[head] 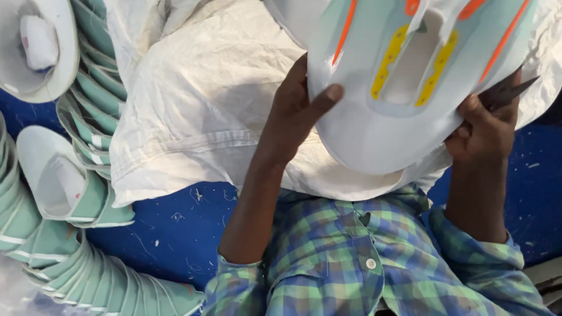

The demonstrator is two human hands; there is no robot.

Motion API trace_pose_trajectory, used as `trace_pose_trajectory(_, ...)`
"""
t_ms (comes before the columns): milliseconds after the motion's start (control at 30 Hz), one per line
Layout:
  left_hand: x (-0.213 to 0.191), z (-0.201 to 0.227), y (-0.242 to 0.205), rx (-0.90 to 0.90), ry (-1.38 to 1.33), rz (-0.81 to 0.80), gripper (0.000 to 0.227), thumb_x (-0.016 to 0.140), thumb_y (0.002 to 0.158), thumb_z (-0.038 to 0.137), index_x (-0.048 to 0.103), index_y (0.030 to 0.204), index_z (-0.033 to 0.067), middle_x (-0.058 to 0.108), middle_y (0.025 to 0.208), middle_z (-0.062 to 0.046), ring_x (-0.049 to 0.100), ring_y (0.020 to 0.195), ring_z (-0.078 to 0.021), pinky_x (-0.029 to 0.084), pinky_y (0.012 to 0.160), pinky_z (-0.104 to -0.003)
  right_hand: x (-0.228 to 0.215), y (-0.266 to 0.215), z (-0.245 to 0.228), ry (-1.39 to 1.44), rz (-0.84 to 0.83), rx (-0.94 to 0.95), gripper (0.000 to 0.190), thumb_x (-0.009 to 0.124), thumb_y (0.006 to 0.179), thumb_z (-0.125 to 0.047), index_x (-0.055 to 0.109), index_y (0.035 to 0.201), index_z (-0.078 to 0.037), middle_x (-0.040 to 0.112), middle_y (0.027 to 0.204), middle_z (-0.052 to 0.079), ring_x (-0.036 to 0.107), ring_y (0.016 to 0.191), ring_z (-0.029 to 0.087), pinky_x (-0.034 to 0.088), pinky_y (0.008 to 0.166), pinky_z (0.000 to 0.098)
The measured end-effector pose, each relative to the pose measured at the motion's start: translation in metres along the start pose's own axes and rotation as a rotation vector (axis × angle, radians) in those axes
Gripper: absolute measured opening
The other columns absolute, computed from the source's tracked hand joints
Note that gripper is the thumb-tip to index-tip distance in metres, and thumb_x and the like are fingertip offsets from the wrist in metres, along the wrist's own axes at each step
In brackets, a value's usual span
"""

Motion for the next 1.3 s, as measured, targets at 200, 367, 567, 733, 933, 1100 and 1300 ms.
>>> trace_pose_trajectory(200, -0.009, 0.018, 0.004, 0.063, -0.009, 0.12, 0.047, 0.07, 0.109, 0.012, 0.055, 0.151, -0.0029, 0.075, 0.127, -0.014, 0.072, 0.119, -0.0178, 0.06, 0.106, -0.034, 0.019, 0.004, -0.004, -0.002, -0.013, -0.008, 0.068, 0.065, 0.104, 0.006, 0.033, 0.164, -0.004, 0.071, 0.115, 0.015, 0.051, 0.051, 0.003, 0.04, 0.043, 0.0143)
trace_pose_trajectory(367, -0.015, 0.038, -0.006, 0.295, -0.004, 0.24, 0.043, 0.067, 0.115, 0.013, 0.05, 0.152, 0.0006, 0.072, 0.129, -0.011, 0.067, 0.118, -0.012, 0.057, 0.107, -0.028, 0.012, 0.007, 0.015, -0.171, -0.086, 0.028, 0.051, 0.063, 0.108, 0.008, 0.039, 0.153, 0.0, 0.067, 0.108, 0.014, 0.052, 0.055, 0.006, 0.041, 0.047, 0.019)
trace_pose_trajectory(567, -0.023, 0.092, -0.02, 0.409, 0.175, 0.278, 0.038, 0.066, 0.117, 0.021, 0.053, 0.149, 0.0052, 0.074, 0.124, -0.007, 0.07, 0.112, -0.008, 0.057, 0.101, -0.022, 0.046, 0.01, -0.012, -0.572, -0.05, 0.015, 0.032, 0.062, 0.106, 0.006, 0.053, 0.136, 0.001, 0.066, 0.111, 0.013, 0.053, 0.063, 0.006, 0.041, 0.057, 0.0202)
trace_pose_trajectory(733, -0.001, 0.099, -0.018, 0.369, 0.407, 0.228, 0.035, 0.066, 0.114, 0.03, 0.063, 0.138, 0.0041, 0.078, 0.104, -0.004, 0.072, 0.096, -0.0054, 0.058, 0.087, -0.019, 0.056, 0.005, -0.046, -0.577, 0.054, -0.149, 0.03, 0.063, 0.107, 0.004, 0.055, 0.136, 0.002, 0.068, 0.12, 0.014, 0.054, 0.063, 0.005, 0.041, 0.055, 0.0187)
trace_pose_trajectory(933, 0.013, 0.072, -0.007, 0.077, 0.577, 0.221, 0.021, 0.069, 0.104, 0.024, 0.079, 0.102, 0.0045, 0.07, 0.069, -0.004, 0.061, 0.062, -0.0085, 0.048, 0.061, -0.024, 0.075, 0.004, -0.034, -0.572, -0.085, -0.175, 0.028, 0.071, 0.108, 0.004, 0.055, 0.131, 0.005, 0.062, 0.106, 0.011, 0.052, 0.059, 0.008, 0.041, 0.052, 0.022)
trace_pose_trajectory(1100, -0.025, 0.07, -0.012, 0.348, 0.071, 0.343, 0.015, 0.067, 0.111, 0.016, 0.072, 0.121, 0.0055, 0.078, 0.094, -0.006, 0.076, 0.082, -0.0091, 0.065, 0.075, -0.025, 0.082, 0.008, -0.032, -0.458, -0.057, -0.116, 0.032, 0.073, 0.099, 0.005, 0.055, 0.124, 0.0, 0.061, 0.09, 0.004, 0.051, 0.055, 0.005, 0.042, 0.049, 0.0201)
trace_pose_trajectory(1300, -0.044, 0.127, -0.039, 0.708, 0.725, 0.562, 0.05, 0.067, 0.12, 0.024, 0.038, 0.161, 0.0271, 0.027, 0.169, -0.004, 0.028, 0.152, -0.0217, 0.035, 0.127, -0.034, 0.063, 0.005, -0.025, -0.478, -0.091, -0.132, 0.025, 0.074, 0.107, 0.008, 0.055, 0.123, 0.004, 0.058, 0.085, 0.005, 0.051, 0.057, 0.007, 0.042, 0.052, 0.0211)
Point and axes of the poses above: each hand's wrist, its own y-axis towards the middle knuckle, its own x-axis out of the palm, z = x × y, the point moved 8 cm from there along y, towards the middle knuckle
